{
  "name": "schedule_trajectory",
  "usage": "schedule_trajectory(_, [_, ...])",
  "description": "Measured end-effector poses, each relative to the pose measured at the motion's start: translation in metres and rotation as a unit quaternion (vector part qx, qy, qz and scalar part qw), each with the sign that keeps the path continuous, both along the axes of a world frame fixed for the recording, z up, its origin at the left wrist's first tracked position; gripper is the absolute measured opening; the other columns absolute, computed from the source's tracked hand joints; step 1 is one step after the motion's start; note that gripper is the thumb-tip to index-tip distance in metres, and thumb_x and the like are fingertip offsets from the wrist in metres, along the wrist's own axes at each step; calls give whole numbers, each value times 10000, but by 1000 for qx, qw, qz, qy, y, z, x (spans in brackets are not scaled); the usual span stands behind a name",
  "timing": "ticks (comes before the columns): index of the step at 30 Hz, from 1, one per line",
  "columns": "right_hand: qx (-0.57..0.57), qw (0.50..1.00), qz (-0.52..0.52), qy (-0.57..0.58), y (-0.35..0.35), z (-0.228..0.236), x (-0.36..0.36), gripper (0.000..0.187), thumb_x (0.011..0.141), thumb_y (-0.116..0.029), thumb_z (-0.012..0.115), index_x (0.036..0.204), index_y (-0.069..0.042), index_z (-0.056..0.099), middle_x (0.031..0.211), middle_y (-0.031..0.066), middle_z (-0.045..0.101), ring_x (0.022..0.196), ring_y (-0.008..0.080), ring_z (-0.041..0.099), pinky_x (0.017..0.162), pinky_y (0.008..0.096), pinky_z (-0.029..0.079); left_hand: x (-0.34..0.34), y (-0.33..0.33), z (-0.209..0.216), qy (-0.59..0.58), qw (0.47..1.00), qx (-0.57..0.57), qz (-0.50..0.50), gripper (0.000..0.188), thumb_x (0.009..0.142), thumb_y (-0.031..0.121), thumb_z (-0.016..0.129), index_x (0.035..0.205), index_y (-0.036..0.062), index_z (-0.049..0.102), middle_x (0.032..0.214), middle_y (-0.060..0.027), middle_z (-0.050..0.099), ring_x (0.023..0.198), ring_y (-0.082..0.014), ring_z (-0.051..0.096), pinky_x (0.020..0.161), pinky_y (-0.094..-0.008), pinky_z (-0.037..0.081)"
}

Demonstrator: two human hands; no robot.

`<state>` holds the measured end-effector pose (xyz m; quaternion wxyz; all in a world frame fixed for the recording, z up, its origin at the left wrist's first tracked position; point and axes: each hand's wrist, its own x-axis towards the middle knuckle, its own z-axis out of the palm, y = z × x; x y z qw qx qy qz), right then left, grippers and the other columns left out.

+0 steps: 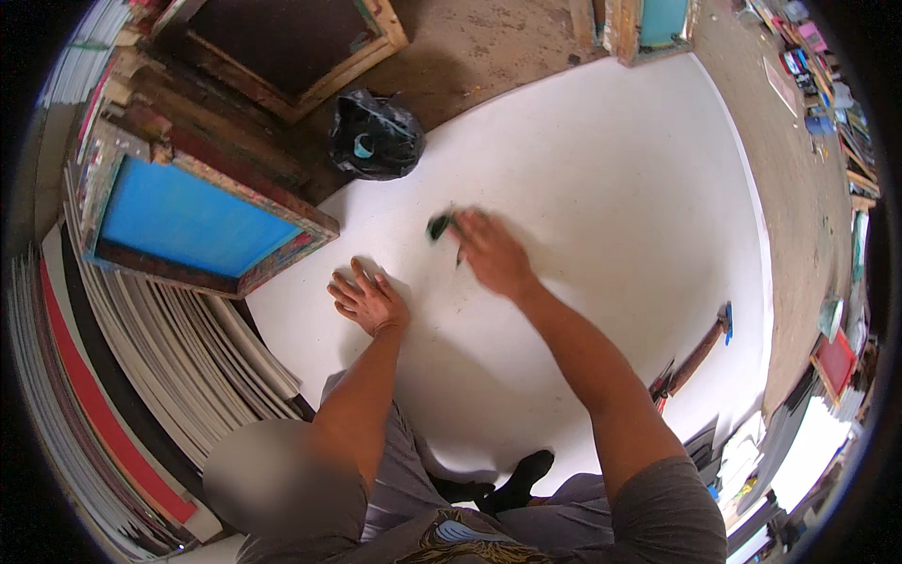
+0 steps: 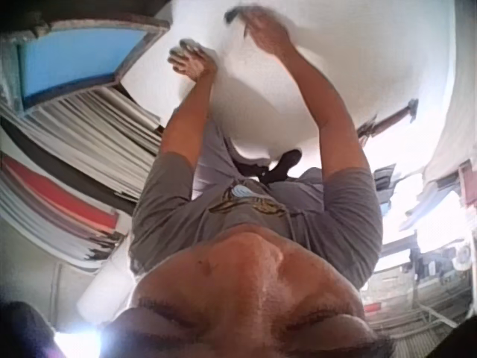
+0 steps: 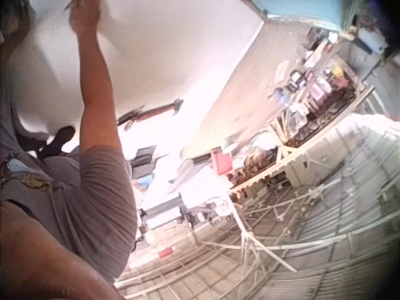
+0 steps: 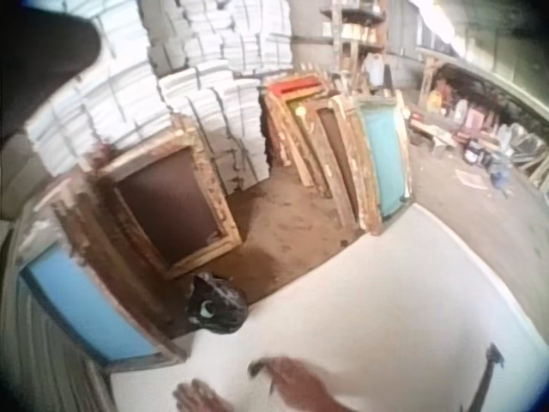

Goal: The person sits on the floor and uses pliers to trim excess mesh from the edge of a blue screen printing frame. After cutting the mesh, the person removes the loose trimmings by hand and places them into a black plastic bag. Finally, the person wipes the white floor surface with a green cloth.

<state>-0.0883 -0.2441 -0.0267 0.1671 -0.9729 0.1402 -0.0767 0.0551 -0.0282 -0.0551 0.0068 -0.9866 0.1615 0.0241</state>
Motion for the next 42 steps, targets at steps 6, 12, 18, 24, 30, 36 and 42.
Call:
schedule_trajectory(6, [201,976,85,7,68,-12,-32,480,986,-207,563,1447,-79,518,1500,113,503,1385,305,472,1184,462,356,1,-1,-3,14,999,-47,0,586,1057,437,362,1600,238,268,1653,-213,163,1529,-452,80,1211,-597,108])
schedule_trajectory(12, [134,962,233,52,150,-17,-37,543,954,-296,611,1462,-131,514,1565,99,442,1440,281,422,1227,458,288,15,25,-11,68,981,-177,-30,551,1072,467,328,1556,214,394,1653,-200,192,1527,-430,91,1215,-597,72])
schedule_trajectory(18, [-42,994,-96,-14,28,2,16,484,1009,-176,535,1471,-42,478,1530,170,462,1422,364,422,1191,490,336,31,154,6,-93,921,-283,252,619,1084,497,248,1267,92,680,1244,-161,655,1256,-379,516,1077,-512,377])
schedule_trajectory(24, [176,961,201,-70,245,-31,37,573,956,-141,559,1514,-107,431,1557,75,446,1429,298,429,1185,448,372,39,192,22,-56,844,-332,417,728,1055,611,164,1270,177,707,1322,-140,623,1310,-375,466,1123,-536,326])
schedule_trajectory(30, [249,957,138,-63,303,-46,185,523,930,-190,613,1432,-58,547,1563,107,441,1475,272,373,1224,436,284,62,192,23,-44,771,-470,427,748,1057,627,198,1296,108,682,1445,-179,543,1294,-386,491,1135,-527,344])
schedule_trajectory(36, [44,990,-114,-65,165,-31,161,567,977,-222,610,1486,-25,458,1559,184,420,1484,350,342,1209,521,275,29,178,10,-39,890,-330,313,618,1081,540,277,1289,116,675,1399,-174,507,1331,-361,408,1132,-536,279])
schedule_trajectory(42, [42,994,71,-70,185,2,141,528,981,-225,595,1459,-20,502,1549,115,463,1477,295,370,1208,483,293,-9,95,5,-11,908,-313,278,564,1093,508,261,1424,170,568,1592,-156,303,1491,-371,200,1183,-558,153])
